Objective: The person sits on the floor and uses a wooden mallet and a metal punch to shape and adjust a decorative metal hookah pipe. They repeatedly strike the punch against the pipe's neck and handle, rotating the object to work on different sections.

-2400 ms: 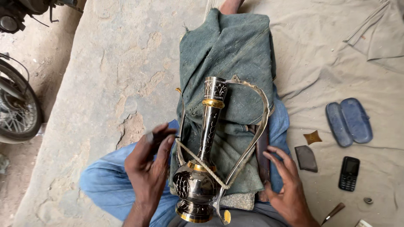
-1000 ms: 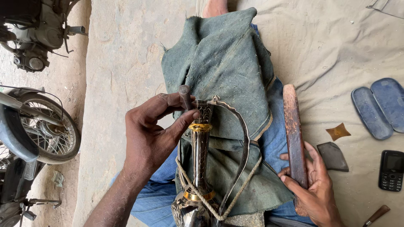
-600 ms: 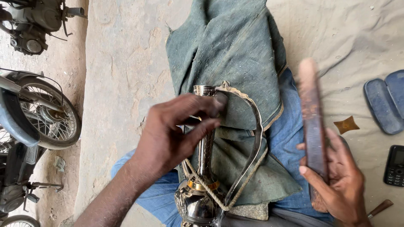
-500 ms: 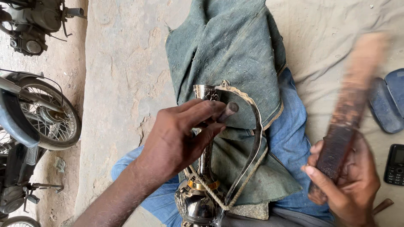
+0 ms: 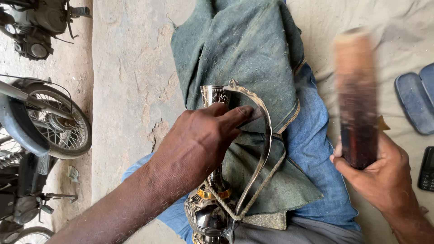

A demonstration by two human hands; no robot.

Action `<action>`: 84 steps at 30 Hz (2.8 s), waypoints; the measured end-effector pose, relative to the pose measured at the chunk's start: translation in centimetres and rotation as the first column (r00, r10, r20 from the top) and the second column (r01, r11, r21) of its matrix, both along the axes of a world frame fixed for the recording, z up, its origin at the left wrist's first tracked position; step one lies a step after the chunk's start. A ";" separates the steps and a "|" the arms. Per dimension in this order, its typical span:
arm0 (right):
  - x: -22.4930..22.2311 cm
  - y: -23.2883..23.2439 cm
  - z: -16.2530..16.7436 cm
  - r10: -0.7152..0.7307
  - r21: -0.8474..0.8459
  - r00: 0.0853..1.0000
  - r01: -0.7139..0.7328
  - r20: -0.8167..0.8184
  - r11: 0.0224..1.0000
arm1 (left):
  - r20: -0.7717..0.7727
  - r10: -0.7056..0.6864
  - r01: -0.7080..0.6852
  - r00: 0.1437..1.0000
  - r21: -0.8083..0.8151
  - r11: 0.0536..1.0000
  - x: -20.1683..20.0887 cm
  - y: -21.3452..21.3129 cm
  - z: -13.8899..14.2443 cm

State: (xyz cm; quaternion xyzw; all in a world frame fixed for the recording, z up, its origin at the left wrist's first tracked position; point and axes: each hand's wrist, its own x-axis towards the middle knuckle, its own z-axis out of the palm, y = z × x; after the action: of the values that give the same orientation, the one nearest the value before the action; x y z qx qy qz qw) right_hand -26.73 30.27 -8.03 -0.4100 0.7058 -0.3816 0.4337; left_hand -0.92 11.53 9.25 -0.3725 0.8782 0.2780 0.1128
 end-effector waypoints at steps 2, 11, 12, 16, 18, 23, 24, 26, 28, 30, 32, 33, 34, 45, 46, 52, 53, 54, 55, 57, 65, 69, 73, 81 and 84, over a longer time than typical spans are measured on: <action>0.2 -0.2 -0.3 0.025 0.130 1.000 -0.027 0.013 0.991 | -0.230 -0.044 0.016 0.972 -0.119 0.993 -0.3 0.0 -0.1; 0.7 -1.6 1.6 0.078 0.047 0.994 -0.081 0.070 0.996 | 0.092 -0.047 0.052 0.995 -0.047 0.998 -1.4 -0.4 -0.8; 0.7 -1.6 1.8 0.050 0.023 0.992 -0.053 0.116 0.998 | 0.064 -0.081 0.087 0.995 -0.088 0.992 -1.5 -0.5 -0.8; 0.1 -1.5 1.6 0.161 0.223 0.983 -0.136 -0.094 0.965 | 0.031 -0.106 0.109 0.994 -0.118 0.987 -1.7 -0.6 -0.5; -0.2 -1.3 0.9 0.045 0.057 0.979 -0.057 0.201 0.997 | 0.078 -0.091 0.098 0.993 -0.091 0.991 -1.9 -0.7 -0.5; -1.2 -1.0 -0.2 0.109 0.076 0.977 -0.124 0.183 0.989 | 0.028 -0.107 0.110 0.994 -0.151 0.982 -2.0 -0.4 -0.5; -1.3 -1.0 -0.2 0.092 0.074 0.979 -0.107 0.181 0.992 | 0.036 -0.101 0.105 0.994 -0.147 0.984 -2.0 -0.3 -0.5; -1.6 -1.1 -0.1 0.201 0.100 0.967 -0.219 0.158 0.971 | 0.049 -0.082 0.088 0.995 -0.136 0.987 -2.1 -0.3 -0.5; -1.6 -1.1 0.2 0.202 0.092 0.968 -0.217 0.146 0.972 | 0.073 -0.071 0.080 0.995 -0.129 0.988 -2.1 -0.4 -0.6; -1.4 -1.1 0.3 0.082 0.048 0.986 -0.090 0.146 0.995 | 0.080 -0.066 0.074 0.995 -0.110 0.991 -2.1 -0.5 -0.6; -1.0 -0.9 0.3 0.148 0.049 0.971 -0.159 0.186 0.986 | 0.066 -0.043 0.048 0.997 -0.079 0.996 -2.0 -0.5 -0.6; -0.8 -0.8 0.2 0.179 0.046 0.962 -0.192 0.207 0.980 | 0.089 -0.049 0.057 0.995 -0.091 0.994 -2.0 -0.5 -0.6; -0.6 -0.7 0.1 0.167 0.091 0.970 -0.185 0.179 0.978 | 0.114 -0.055 0.066 0.992 -0.098 0.993 -2.0 -0.5 -0.6; -0.3 0.1 -0.5 0.150 0.111 0.988 -0.145 -0.041 0.983 | 0.051 -0.073 0.078 0.996 -0.104 0.992 -1.4 -0.4 -0.4; -0.6 0.1 -0.6 0.113 0.075 0.988 -0.121 0.106 0.990 | 0.028 -0.079 0.082 0.996 -0.114 0.990 -1.4 -0.5 -0.3; -1.7 0.4 -1.5 0.121 0.063 0.986 -0.129 0.114 0.990 | 0.014 -0.093 0.094 0.996 -0.141 0.986 -1.5 -0.6 -0.3; -1.6 0.4 -1.5 0.074 0.067 0.981 -0.087 0.178 0.994 | -0.016 -0.088 0.085 0.996 -0.143 0.986 -1.4 -0.6 -0.3; -1.5 0.4 -1.4 0.030 0.072 0.970 -0.049 0.241 0.996 | -0.002 -0.071 0.070 0.997 -0.125 0.990 -1.4 -0.6 -0.3; -1.4 0.3 -1.2 0.109 0.076 0.984 -0.120 0.142 0.990 | 0.013 -0.059 0.061 0.998 -0.108 0.992 -1.4 -0.6 -0.4; -1.0 0.0 -0.6 0.254 0.113 0.966 -0.247 -0.053 0.962 | 0.014 -0.071 0.072 0.997 -0.103 0.992 -1.4 -0.6 -0.5; -0.1 -1.3 1.4 0.031 0.083 0.989 -0.044 0.142 0.996 | -0.020 -0.043 0.041 0.999 -0.100 0.994 -1.0 -0.7 -0.1; 0.2 -0.6 0.7 0.289 0.022 0.956 -0.289 -0.048 0.957 | -0.058 -0.036 0.032 0.998 -0.064 0.997 -0.9 -0.8 -0.1; 0.2 0.3 0.3 -0.051 0.104 0.961 0.024 0.272 0.994 | -0.056 -0.042 0.039 0.998 -0.065 0.997 -0.6 -0.9 0.0; 1.7 -0.8 2.2 -0.221 -0.132 0.793 0.352 0.568 0.927 | -0.028 -0.074 0.071 0.997 -0.117 0.991 -0.1 -0.6 -0.2; 1.8 -0.9 2.9 -0.195 -0.058 0.867 0.248 0.458 0.967 | -0.098 -0.066 0.053 0.993 -0.126 0.991 -0.4 -0.7 -0.2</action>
State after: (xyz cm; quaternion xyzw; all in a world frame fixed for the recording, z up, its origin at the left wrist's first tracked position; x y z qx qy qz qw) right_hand -24.97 29.39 -5.17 -0.2512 0.6060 -0.5531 0.5136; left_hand -1.31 10.79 9.08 -0.3377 0.9090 0.2385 0.0530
